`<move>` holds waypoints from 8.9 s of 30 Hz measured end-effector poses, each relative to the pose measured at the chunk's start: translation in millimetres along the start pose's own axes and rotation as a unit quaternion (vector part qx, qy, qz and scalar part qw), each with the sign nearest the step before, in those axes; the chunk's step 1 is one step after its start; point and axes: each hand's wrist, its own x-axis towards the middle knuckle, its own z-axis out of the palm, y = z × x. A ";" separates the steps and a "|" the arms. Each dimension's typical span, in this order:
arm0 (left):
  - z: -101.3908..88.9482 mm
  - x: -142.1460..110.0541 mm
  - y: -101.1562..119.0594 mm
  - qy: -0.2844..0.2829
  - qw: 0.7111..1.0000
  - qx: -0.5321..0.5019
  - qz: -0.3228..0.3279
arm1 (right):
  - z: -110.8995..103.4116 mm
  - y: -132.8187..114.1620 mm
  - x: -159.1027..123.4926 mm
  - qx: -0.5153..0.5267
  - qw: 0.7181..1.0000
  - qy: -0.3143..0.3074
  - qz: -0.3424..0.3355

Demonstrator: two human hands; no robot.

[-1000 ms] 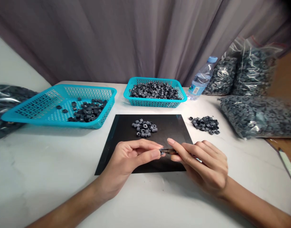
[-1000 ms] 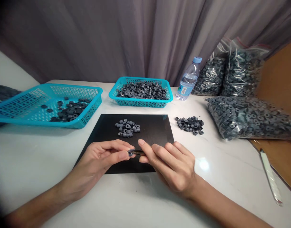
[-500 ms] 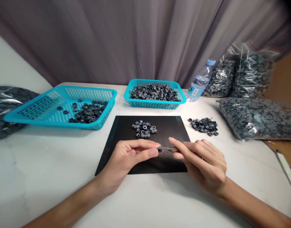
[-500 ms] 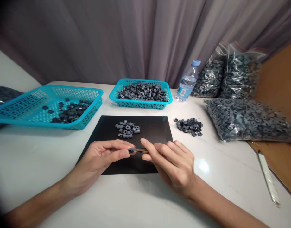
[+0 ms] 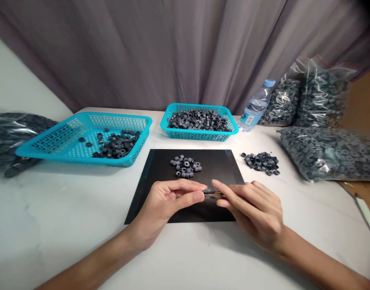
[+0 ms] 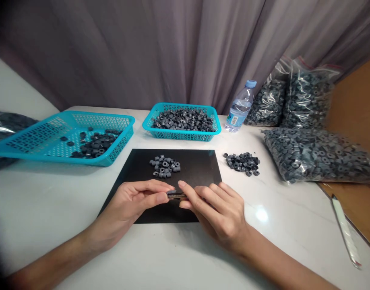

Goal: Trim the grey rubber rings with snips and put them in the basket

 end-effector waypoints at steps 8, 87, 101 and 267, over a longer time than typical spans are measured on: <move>-1.8 -0.9 -3.1 -0.005 1.000 0.005 -0.006 | -0.1 -0.3 0.7 -0.008 1.000 0.001 0.009; -1.5 -2.3 4.5 -0.016 0.999 0.021 -0.036 | -4.7 2.4 4.9 -0.057 0.997 0.007 -0.041; -2.0 -2.0 3.6 -0.013 0.999 0.016 -0.035 | -5.3 2.8 6.5 -0.056 0.997 -0.006 -0.043; -2.8 4.8 0.8 0.000 0.995 -0.054 -0.085 | 26.4 17.5 2.1 0.286 0.861 -0.183 0.378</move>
